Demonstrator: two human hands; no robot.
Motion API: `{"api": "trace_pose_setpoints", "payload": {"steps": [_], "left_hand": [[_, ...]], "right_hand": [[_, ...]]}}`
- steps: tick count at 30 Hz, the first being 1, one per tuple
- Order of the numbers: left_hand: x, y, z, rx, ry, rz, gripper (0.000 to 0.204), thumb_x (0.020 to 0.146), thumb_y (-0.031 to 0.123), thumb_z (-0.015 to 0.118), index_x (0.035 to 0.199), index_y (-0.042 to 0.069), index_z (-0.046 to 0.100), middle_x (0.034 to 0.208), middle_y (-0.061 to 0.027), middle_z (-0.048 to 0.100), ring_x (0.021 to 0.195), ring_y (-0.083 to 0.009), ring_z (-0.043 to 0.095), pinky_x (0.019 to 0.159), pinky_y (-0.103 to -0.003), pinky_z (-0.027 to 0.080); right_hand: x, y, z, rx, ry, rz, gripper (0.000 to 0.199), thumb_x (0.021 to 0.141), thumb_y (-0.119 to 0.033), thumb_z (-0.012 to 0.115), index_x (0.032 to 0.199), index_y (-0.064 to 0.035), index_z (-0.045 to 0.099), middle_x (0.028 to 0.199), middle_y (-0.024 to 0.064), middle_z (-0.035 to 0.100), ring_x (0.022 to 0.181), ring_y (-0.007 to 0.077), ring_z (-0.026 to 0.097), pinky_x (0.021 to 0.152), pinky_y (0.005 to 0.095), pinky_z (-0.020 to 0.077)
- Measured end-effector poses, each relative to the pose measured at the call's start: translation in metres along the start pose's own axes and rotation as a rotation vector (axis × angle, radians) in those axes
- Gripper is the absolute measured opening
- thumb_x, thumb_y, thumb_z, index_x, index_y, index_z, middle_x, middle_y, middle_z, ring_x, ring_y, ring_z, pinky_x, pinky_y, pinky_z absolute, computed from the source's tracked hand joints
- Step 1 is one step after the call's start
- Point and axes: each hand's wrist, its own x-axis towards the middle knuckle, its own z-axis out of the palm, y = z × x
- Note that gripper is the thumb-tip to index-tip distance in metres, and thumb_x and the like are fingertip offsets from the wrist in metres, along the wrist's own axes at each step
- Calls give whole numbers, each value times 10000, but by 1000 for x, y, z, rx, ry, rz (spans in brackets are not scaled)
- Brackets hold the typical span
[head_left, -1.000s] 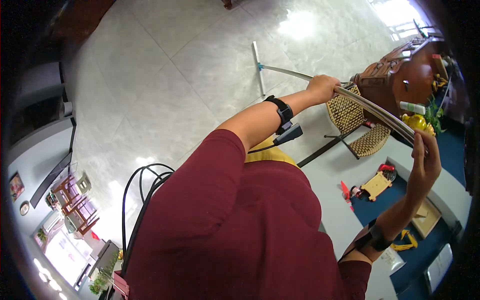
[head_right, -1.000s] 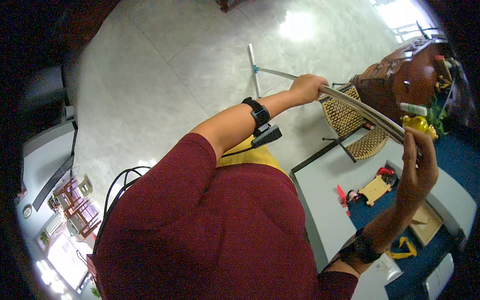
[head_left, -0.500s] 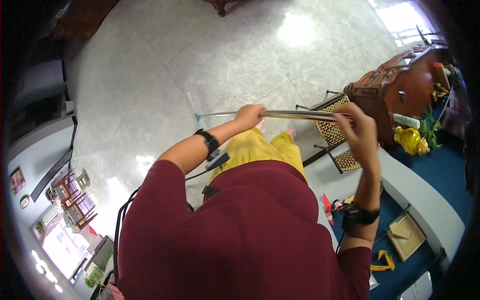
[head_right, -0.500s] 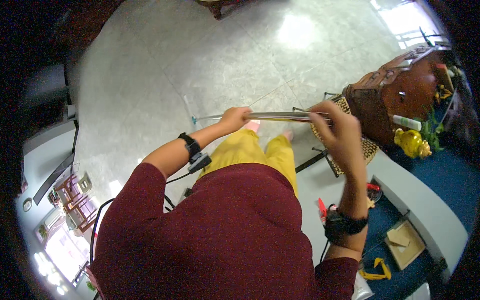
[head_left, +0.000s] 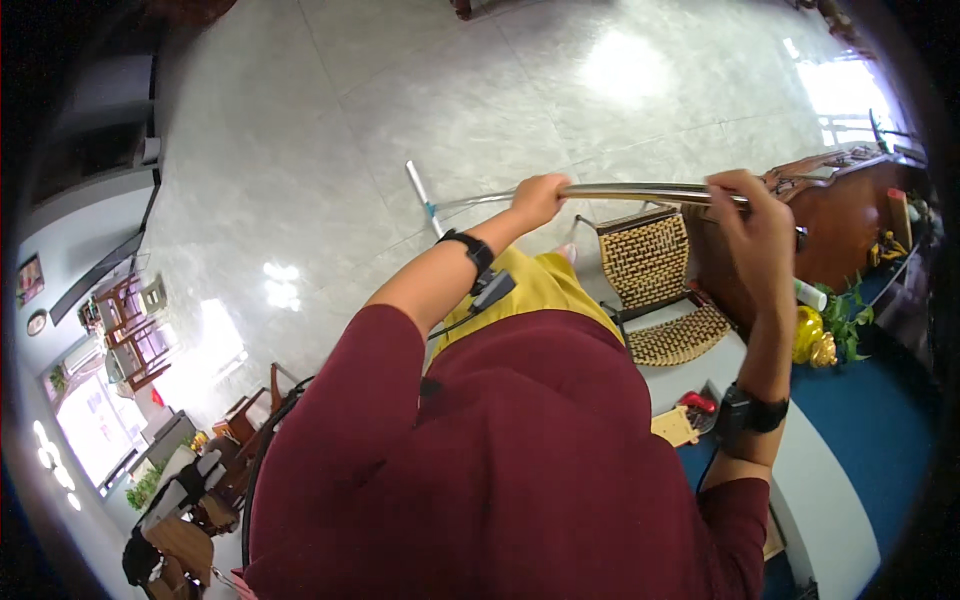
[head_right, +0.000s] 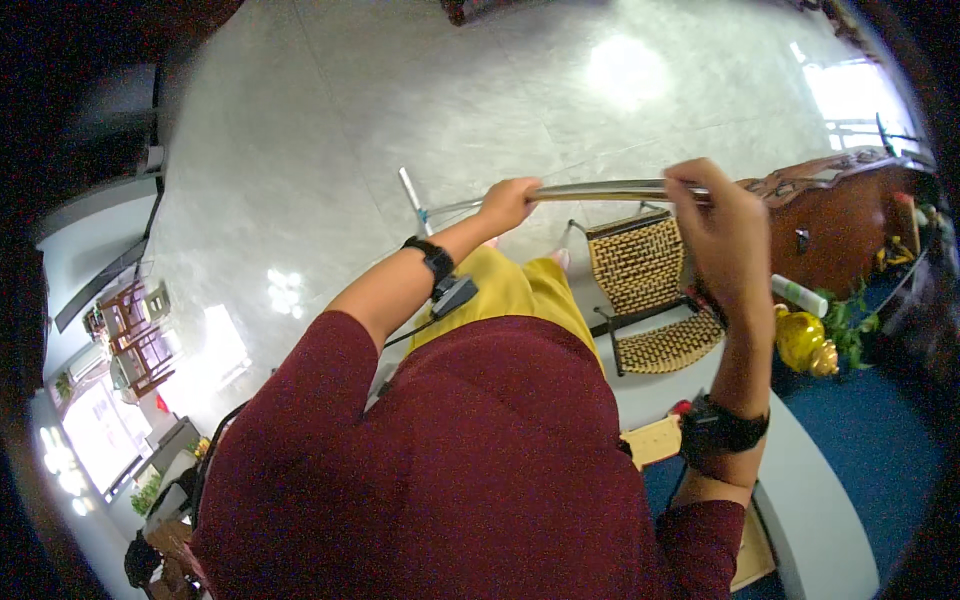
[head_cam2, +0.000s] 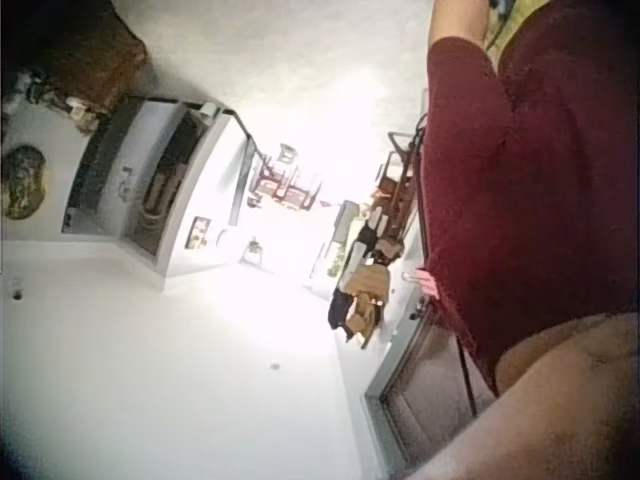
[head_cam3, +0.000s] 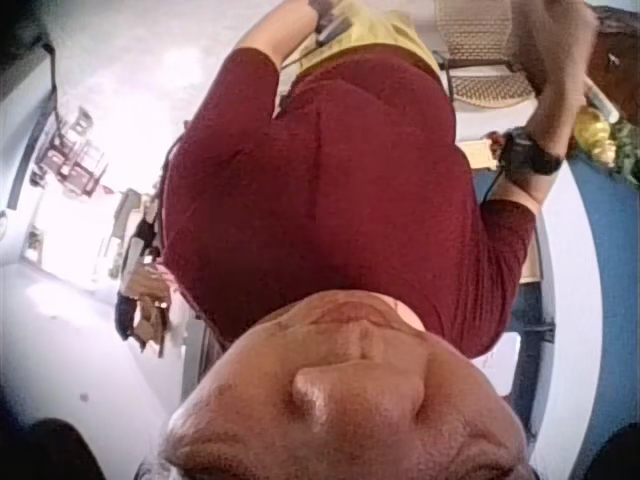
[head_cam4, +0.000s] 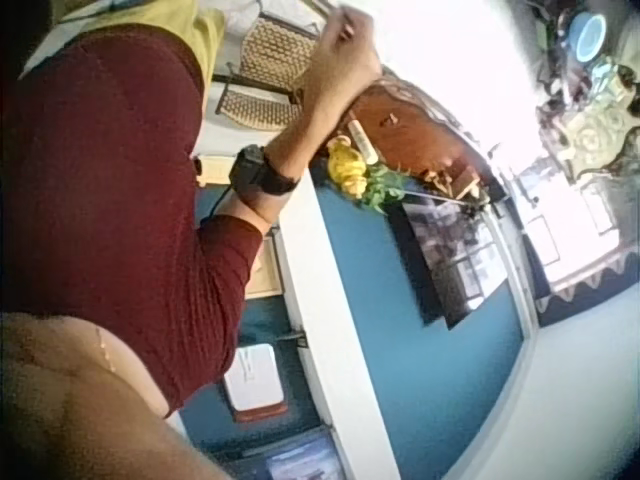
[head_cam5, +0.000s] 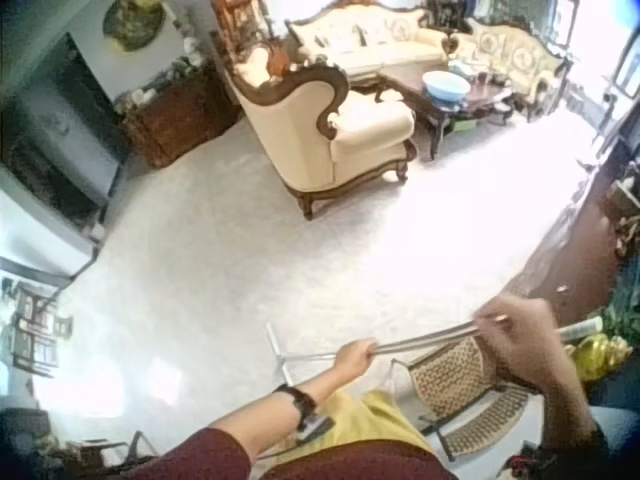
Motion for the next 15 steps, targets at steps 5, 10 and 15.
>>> {"api": "trace_pose_setpoints", "payload": {"steps": [5,10,15], "left_hand": [[79,88,39,-113,112,26,165,752,105,634,914,132,631,829,-125,655,810,-345,621,678,-449,484],[139,150,62,-176,89,146,134,761,124,632,895,133,639,825,-115,660,811,-343,622,695,-452,486],[172,171,56,-245,48,242,113,770,153,629,879,138,653,839,-115,665,824,-338,626,708,-444,492]], "right_hand": [[0,31,-81,-41,135,-76,95,878,-27,604,951,31,622,843,54,631,812,84,555,742,231,449],[-14,42,-134,-180,218,7,100,899,-9,575,979,19,628,893,43,630,847,86,559,770,220,449],[-16,35,-150,-272,302,-85,134,919,-10,550,1024,8,632,843,-16,562,701,39,462,592,173,372]]}}
